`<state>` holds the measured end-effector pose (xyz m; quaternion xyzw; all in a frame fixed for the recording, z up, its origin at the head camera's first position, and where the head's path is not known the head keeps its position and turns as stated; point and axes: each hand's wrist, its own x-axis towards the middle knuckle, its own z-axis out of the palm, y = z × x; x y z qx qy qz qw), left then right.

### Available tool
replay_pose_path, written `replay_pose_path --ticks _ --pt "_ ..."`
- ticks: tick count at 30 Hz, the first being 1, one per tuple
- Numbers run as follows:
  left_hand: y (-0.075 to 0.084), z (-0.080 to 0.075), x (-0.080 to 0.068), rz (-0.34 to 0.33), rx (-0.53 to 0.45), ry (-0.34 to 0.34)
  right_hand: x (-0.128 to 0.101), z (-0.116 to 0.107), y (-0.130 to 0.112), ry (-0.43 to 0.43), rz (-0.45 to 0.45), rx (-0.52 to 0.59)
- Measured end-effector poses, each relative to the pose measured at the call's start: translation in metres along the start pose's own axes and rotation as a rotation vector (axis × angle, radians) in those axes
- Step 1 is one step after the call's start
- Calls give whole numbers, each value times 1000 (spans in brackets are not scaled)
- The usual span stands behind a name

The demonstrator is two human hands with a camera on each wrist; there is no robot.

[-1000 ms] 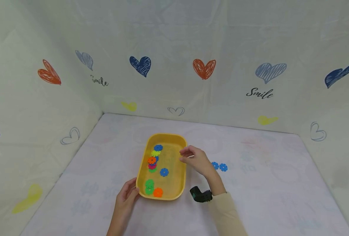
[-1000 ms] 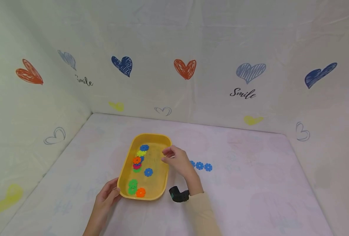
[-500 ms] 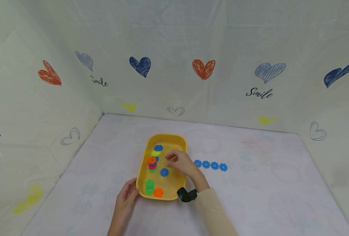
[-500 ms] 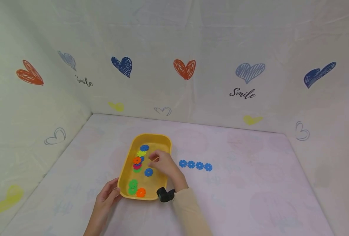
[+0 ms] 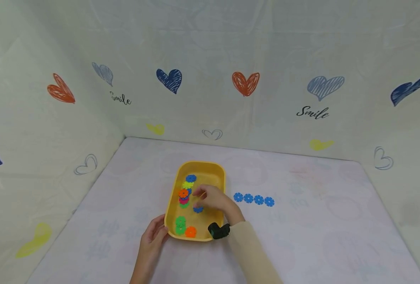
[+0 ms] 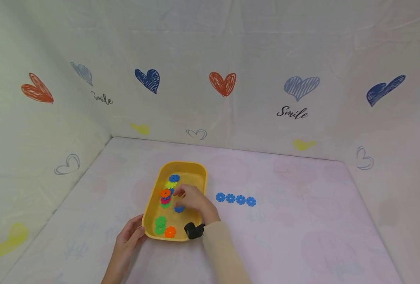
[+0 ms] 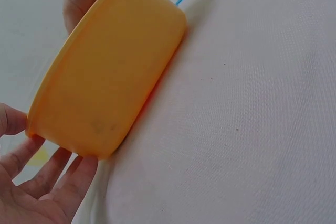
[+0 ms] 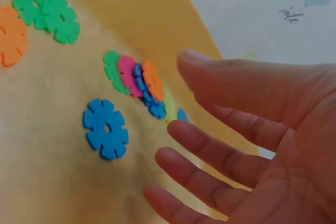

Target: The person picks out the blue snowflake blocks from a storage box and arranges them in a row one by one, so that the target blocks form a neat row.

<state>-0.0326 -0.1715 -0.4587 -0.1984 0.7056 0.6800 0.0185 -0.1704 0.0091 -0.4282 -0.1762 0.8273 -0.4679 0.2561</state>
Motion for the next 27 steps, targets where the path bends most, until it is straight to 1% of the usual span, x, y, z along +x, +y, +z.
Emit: replay_pose_path --ticks 3,7,10,14,20,24,27 --pt "0 0 0 6 -5 -7 2 1 1 -30 11 -22" --pt "0 0 0 9 -7 -11 5 3 2 -51 1 -55" --pt "0 0 0 1 -7 -8 9 5 4 -65 -3 -97" --pt "1 1 0 -16 2 6 11 8 4 -78 25 -131" --pt "1 3 0 -29 9 18 12 11 5 -78 74 -161" --pt "2 3 0 -45 9 24 13 12 3 -67 87 -171" --pt "2 2 0 -41 15 19 14 13 2 -55 91 -174"
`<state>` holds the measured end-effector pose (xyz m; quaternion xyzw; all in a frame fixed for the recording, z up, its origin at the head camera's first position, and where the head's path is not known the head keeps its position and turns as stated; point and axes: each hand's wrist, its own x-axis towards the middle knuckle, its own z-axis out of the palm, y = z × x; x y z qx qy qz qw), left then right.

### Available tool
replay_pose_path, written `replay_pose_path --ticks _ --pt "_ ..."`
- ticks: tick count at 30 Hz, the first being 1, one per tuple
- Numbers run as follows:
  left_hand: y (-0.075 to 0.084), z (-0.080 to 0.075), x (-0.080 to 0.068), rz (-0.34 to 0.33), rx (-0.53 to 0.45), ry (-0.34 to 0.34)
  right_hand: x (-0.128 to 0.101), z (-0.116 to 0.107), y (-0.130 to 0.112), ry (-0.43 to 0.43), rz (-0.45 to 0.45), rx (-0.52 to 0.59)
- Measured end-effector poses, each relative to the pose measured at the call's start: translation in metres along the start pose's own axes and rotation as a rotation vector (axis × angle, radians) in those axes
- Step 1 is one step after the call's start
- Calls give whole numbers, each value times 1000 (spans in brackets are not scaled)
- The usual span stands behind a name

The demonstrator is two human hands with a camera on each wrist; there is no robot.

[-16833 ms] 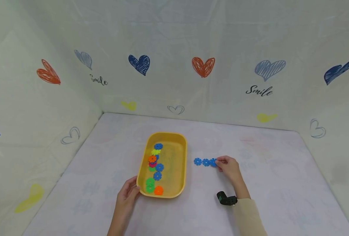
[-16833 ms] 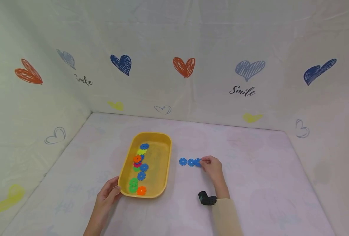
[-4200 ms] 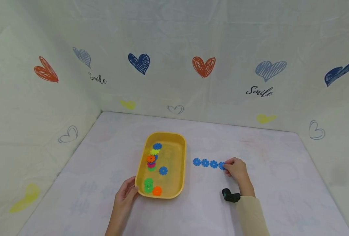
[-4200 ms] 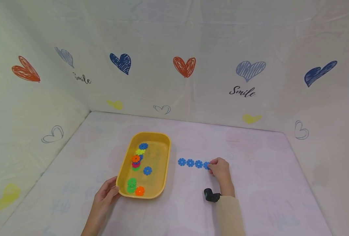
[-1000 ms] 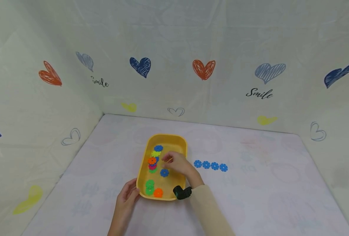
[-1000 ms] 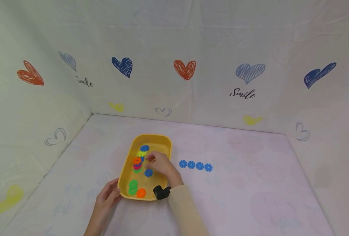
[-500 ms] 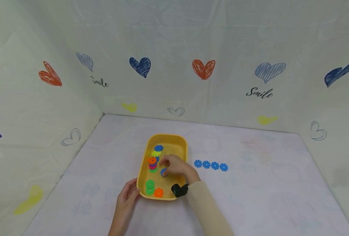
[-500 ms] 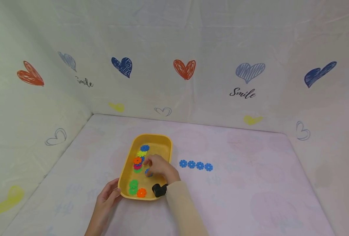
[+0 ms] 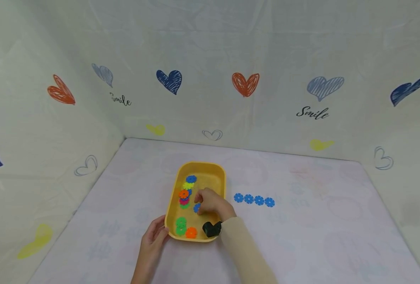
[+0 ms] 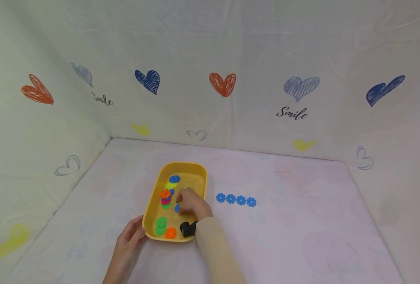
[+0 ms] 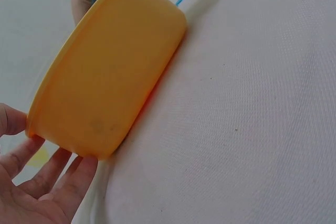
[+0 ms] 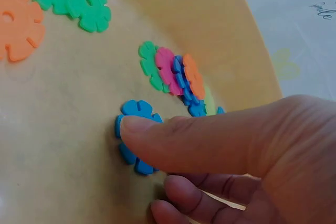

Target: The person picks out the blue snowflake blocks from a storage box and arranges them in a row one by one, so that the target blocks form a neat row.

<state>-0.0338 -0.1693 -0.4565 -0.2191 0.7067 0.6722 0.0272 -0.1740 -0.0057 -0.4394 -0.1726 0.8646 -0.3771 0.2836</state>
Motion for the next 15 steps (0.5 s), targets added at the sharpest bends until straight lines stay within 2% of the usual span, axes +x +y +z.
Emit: replay_pose_path --ticks 4,15 --pt "0 0 0 14 6 -12 2 2 1 20 10 -13" --pt "-2 0 3 -3 13 -4 6 6 2 48 31 -66"
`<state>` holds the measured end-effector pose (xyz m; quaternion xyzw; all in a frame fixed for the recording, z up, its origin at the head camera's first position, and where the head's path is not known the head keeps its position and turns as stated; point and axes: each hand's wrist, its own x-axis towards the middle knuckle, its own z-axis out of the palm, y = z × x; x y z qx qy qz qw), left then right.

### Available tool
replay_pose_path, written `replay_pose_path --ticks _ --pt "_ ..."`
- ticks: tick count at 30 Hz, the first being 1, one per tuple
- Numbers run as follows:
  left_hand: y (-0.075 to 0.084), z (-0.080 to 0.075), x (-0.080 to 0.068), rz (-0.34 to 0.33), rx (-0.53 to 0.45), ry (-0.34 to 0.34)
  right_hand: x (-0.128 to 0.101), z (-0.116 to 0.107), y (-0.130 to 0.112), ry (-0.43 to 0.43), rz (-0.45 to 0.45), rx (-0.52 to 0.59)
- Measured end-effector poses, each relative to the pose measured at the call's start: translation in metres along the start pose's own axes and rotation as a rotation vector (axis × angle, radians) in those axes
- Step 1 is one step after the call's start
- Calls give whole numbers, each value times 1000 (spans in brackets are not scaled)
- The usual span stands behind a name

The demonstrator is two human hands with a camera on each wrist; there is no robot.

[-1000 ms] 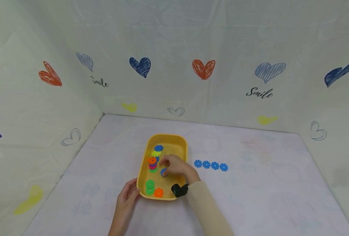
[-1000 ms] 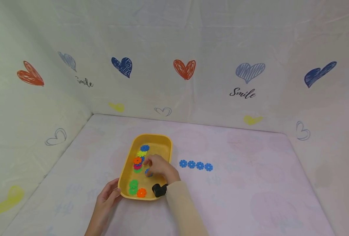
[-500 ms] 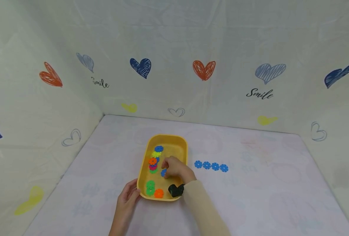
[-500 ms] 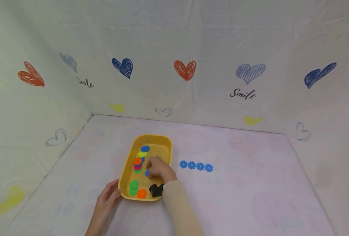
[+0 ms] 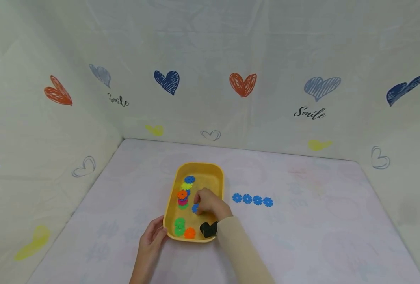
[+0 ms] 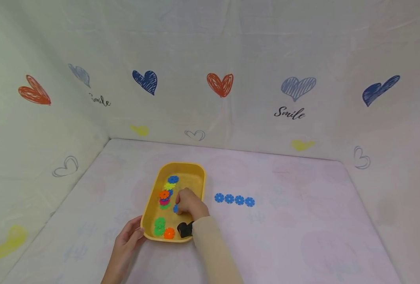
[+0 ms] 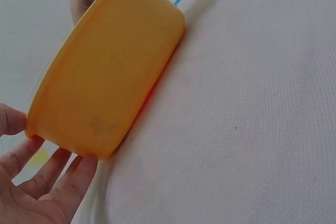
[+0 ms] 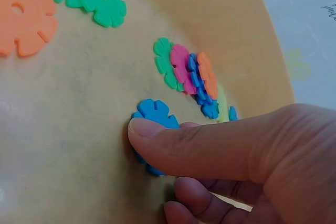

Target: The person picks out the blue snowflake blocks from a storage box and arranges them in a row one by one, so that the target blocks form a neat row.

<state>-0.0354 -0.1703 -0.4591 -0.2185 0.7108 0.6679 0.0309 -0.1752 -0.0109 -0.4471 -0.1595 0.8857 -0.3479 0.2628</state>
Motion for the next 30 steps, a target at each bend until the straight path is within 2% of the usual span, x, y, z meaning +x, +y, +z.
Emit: replay_pose_path --ticks 30 --pt "1 0 -1 2 22 14 -3 1 -4 46 48 47"
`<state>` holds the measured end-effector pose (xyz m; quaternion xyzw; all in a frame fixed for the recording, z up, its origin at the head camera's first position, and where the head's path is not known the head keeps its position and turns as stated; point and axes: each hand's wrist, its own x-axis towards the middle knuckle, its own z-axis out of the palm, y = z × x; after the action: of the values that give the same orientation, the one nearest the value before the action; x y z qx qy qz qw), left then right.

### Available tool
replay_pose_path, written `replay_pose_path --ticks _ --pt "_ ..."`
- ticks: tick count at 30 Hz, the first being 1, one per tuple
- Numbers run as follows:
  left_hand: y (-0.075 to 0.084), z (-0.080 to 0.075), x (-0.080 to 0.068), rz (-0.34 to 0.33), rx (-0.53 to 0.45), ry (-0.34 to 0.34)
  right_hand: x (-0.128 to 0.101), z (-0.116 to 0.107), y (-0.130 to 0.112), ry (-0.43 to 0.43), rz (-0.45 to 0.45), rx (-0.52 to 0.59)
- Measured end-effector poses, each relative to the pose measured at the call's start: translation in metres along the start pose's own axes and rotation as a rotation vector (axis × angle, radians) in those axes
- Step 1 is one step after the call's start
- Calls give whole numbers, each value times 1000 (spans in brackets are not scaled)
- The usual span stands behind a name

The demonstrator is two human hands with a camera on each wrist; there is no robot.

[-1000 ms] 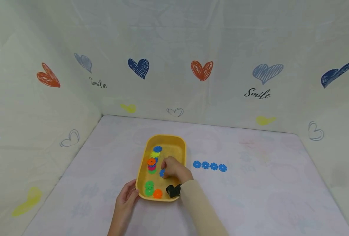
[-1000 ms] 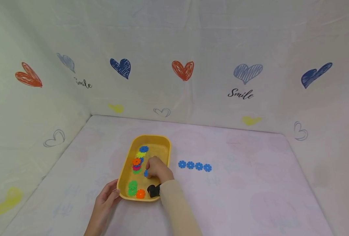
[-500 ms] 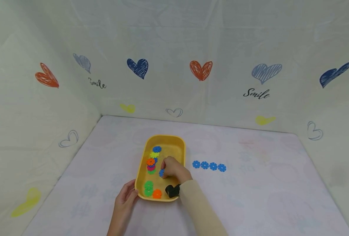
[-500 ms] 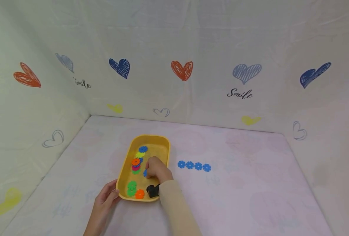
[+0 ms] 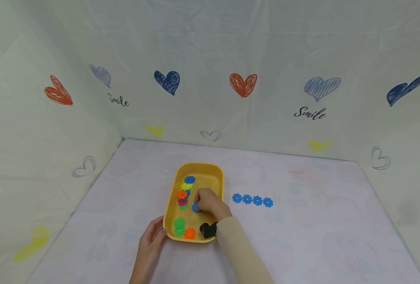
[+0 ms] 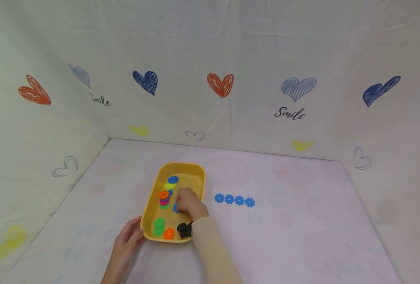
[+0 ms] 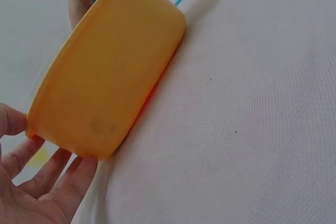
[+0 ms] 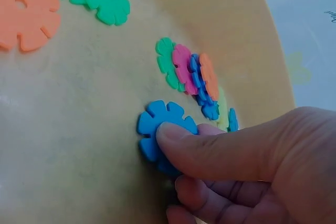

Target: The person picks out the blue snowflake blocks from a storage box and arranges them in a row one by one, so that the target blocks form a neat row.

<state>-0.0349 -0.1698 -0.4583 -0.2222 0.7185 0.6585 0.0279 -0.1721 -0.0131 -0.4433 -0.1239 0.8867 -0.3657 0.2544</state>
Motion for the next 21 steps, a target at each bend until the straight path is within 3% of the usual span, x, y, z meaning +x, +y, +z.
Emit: replay_pose_path --ticks 13,21 --pt "0 1 0 3 21 3 -6 -13 -8 8 -68 106" --pt "2 0 -2 3 23 3 -22 -26 -13 135 -88 222"
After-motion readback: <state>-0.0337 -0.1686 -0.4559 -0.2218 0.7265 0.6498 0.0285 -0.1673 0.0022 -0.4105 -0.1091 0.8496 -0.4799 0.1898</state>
